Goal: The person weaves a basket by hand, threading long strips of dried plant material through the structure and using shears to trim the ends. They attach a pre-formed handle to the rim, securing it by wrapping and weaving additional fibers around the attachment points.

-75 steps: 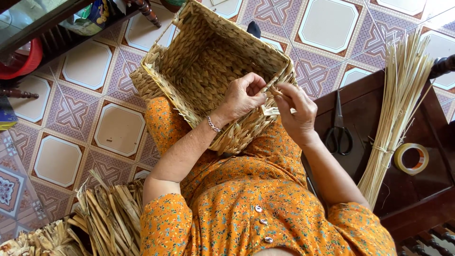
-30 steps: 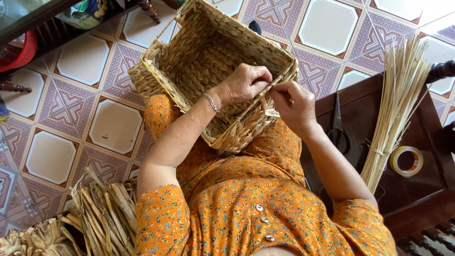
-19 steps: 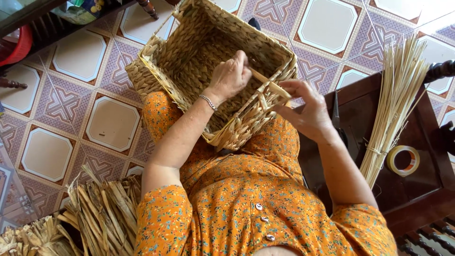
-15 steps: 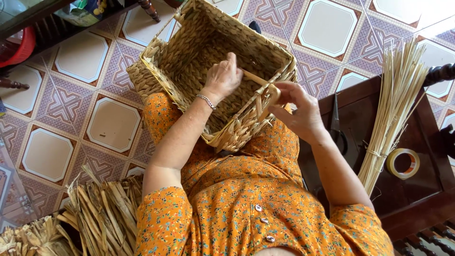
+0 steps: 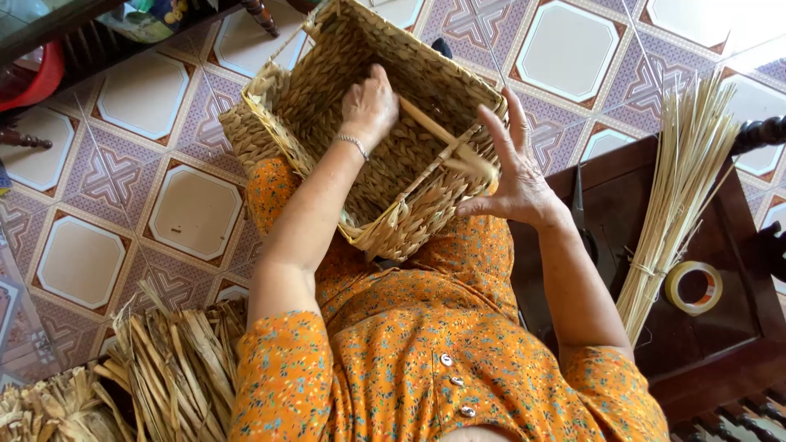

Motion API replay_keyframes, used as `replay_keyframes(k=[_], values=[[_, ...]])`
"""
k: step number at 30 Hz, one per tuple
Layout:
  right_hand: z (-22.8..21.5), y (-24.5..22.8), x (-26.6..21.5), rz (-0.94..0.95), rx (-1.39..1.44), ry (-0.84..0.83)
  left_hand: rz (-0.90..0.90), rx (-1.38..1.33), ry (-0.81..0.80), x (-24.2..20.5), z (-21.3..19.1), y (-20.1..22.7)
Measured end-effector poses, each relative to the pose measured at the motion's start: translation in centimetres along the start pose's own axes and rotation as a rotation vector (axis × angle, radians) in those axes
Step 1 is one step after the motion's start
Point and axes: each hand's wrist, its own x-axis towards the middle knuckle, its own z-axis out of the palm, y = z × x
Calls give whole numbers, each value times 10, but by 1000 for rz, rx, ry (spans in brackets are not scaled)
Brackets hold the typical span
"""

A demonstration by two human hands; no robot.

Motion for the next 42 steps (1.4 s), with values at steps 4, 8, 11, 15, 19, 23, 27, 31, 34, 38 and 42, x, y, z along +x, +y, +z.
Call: replay_keyframes(k=[4, 8, 11, 15, 19, 23, 27, 31, 34, 38, 42], values=[[9, 10, -4, 7, 0, 36, -173, -128, 113, 11, -18, -13], [24, 9, -5, 60, -52, 165, -266, -73, 254, 36, -22, -74], [27, 4, -1, 62, -69, 208, -253, -374, 358, 22, -34, -68], [31, 3, 0, 75, -23, 223, -400, -752, -180, -50, -90, -9], [38, 4, 3, 129, -84, 235, -126, -515, -547, -67, -25, -10], [46, 6, -1, 168, -44, 286, 332, -831, -478, -82, -24, 38], [41, -2, 0, 159, -29, 289, 364, -1328, -337, -82, -12, 63], [42, -1, 1, 58, -145, 321, 434, -868, 110, -81, -23, 85], [44, 2, 0, 57, -104, 343, 486, -854, 266, -77, -20, 94], [43, 4, -1, 56, -51, 382, 549, -900, 358, -77, -22, 108], [44, 2, 2, 29, -58, 401, 501, -908, 372, -73, -18, 110]])
